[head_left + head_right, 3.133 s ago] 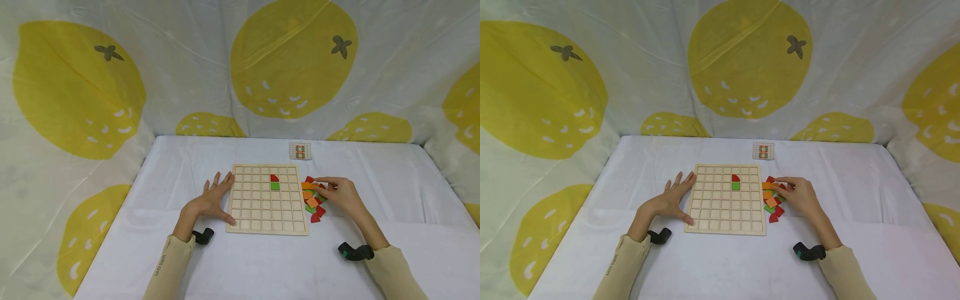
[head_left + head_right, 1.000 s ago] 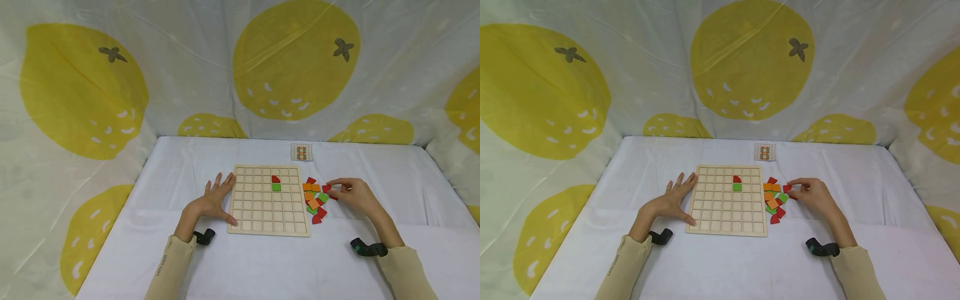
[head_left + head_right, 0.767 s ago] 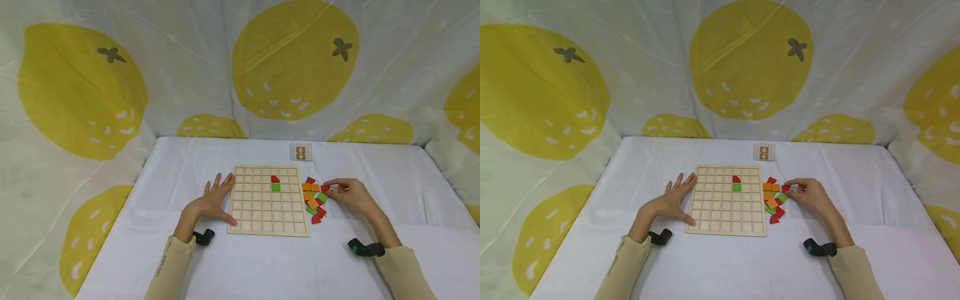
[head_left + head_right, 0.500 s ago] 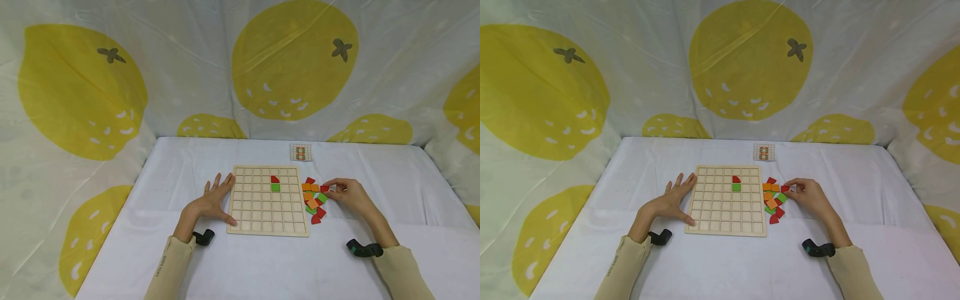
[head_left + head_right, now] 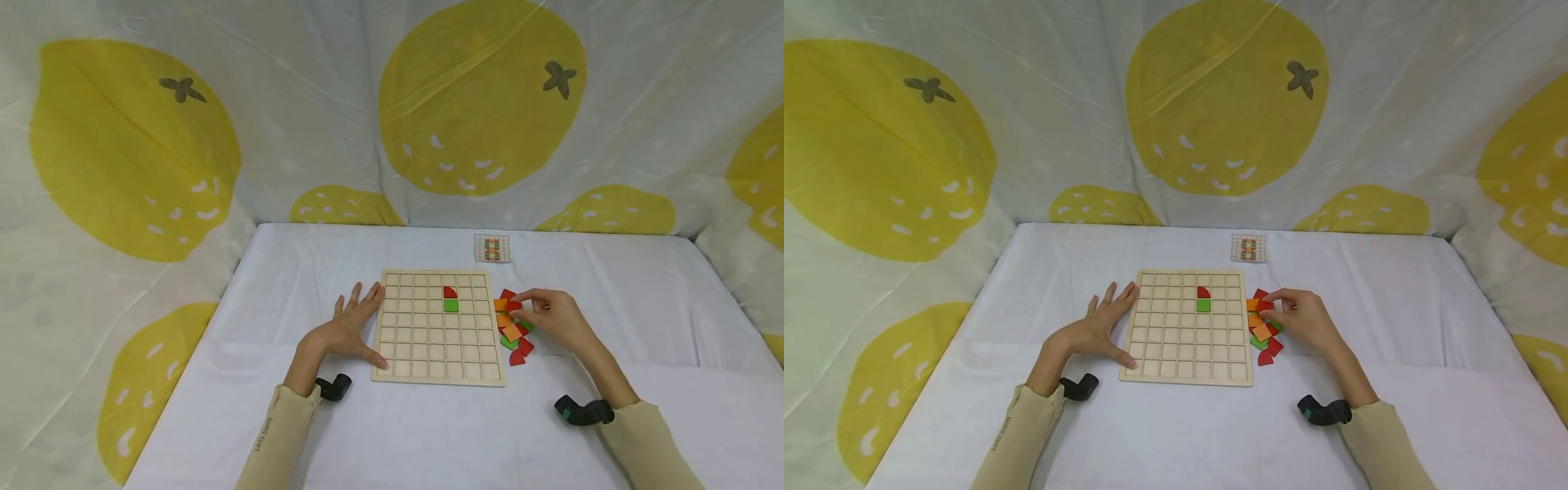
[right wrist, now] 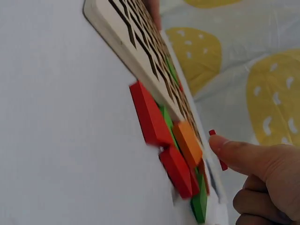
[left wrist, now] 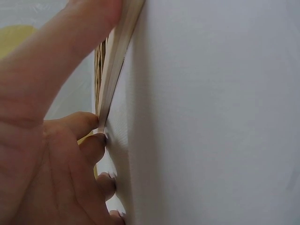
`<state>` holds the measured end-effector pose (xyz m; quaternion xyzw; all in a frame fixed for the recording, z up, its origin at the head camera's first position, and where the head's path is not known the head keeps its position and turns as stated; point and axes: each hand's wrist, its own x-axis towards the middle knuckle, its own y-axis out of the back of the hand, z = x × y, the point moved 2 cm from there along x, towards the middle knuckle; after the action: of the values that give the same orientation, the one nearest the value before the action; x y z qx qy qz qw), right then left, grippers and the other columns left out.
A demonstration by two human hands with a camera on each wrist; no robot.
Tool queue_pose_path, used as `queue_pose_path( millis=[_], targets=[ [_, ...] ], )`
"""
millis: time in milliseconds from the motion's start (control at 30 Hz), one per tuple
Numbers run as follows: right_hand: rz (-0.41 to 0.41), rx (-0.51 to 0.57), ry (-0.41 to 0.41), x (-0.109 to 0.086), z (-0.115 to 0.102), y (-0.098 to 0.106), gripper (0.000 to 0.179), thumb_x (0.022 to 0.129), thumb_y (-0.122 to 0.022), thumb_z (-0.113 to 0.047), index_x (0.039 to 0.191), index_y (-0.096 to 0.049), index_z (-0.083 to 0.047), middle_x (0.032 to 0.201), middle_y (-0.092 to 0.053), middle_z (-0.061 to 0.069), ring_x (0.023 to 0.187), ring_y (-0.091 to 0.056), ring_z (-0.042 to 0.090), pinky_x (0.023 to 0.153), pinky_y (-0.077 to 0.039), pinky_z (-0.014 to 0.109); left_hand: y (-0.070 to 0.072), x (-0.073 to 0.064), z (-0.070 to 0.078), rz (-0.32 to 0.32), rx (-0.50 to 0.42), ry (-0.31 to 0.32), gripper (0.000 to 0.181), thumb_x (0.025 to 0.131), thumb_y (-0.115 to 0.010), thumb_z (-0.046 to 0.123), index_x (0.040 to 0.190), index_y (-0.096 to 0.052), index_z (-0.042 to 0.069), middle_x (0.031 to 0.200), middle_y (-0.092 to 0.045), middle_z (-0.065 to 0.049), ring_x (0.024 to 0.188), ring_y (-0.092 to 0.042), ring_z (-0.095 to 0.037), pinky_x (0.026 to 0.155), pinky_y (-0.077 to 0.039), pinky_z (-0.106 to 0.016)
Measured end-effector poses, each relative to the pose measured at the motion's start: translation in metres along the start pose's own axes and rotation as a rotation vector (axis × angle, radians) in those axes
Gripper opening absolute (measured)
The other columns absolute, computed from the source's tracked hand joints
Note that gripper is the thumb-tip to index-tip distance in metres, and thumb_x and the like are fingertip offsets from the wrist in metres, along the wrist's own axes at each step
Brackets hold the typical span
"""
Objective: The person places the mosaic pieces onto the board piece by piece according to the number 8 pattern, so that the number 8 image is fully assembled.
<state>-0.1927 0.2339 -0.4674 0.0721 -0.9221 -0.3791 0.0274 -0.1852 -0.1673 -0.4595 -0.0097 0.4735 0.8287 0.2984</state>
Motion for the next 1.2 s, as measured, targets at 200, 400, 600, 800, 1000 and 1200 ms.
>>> queue_pose_path(
  millis=[200,400,600,800,1000,1200],
  targets=[
    [-0.096,0.048,0.082,0.005,-0.030,-0.027,0.030,0.084,-0.087,-0.025,0.108,-0.079,-0.010,0.062,-0.033,-0.005,0.059,-0.033,0.010,0.051,-0.027,0.023,0.000,0.000,0.000,0.002,0.001,0.004,0.143,0.065,-0.097,0.045,0.167,-0.004,0.008,0.176,0.005,-0.009,0.160,0.019,-0.041,0.126,0.009,-0.068],
    [-0.184,0.071,0.127,0.014,-0.051,-0.052,0.022,0.086,-0.086,-0.027,0.104,-0.078,-0.017,0.060,-0.030,-0.006,0.054,-0.031,0.008,0.051,-0.028,0.021,-0.001,-0.001,-0.001,0.005,0.000,0.004,0.143,0.065,-0.098,0.045,0.167,-0.004,0.008,0.176,0.004,-0.010,0.160,0.019,-0.041,0.126,0.009,-0.069],
    [-0.221,0.038,0.141,0.019,-0.057,-0.067,0.023,0.088,-0.084,-0.029,0.107,-0.077,-0.018,0.060,-0.033,-0.007,0.055,-0.032,0.010,0.054,-0.029,0.022,-0.002,-0.001,-0.001,0.008,-0.010,-0.003,0.143,0.065,-0.098,0.044,0.167,-0.005,0.007,0.176,0.004,-0.010,0.160,0.018,-0.042,0.126,0.009,-0.069],
    [-0.225,0.062,0.110,0.019,-0.053,-0.067,0.024,0.089,-0.084,-0.028,0.109,-0.076,-0.018,0.061,-0.033,-0.005,0.056,-0.031,0.010,0.054,-0.028,0.022,-0.002,0.000,-0.001,0.004,0.005,0.003,0.143,0.065,-0.097,0.045,0.167,-0.004,0.008,0.176,0.005,-0.009,0.160,0.019,-0.040,0.127,0.010,-0.067],
    [-0.215,0.081,0.093,0.017,-0.052,-0.064,0.021,0.091,-0.081,-0.030,0.108,-0.078,-0.018,0.061,-0.033,-0.005,0.054,-0.032,0.010,0.052,-0.027,0.022,-0.002,0.001,-0.001,0.003,0.014,0.000,0.143,0.065,-0.097,0.046,0.167,-0.004,0.009,0.176,0.005,-0.009,0.160,0.019,-0.040,0.126,0.010,-0.068],
    [-0.179,0.087,0.136,0.017,-0.055,-0.068,0.015,0.092,-0.080,-0.026,0.105,-0.080,-0.018,0.057,-0.035,-0.006,0.053,-0.034,0.009,0.053,-0.030,0.022,-0.002,0.001,-0.002,0.007,0.019,0.000,0.144,0.064,-0.098,0.046,0.167,-0.004,0.009,0.176,0.004,-0.009,0.160,0.018,-0.041,0.126,0.009,-0.069]
  ],
)
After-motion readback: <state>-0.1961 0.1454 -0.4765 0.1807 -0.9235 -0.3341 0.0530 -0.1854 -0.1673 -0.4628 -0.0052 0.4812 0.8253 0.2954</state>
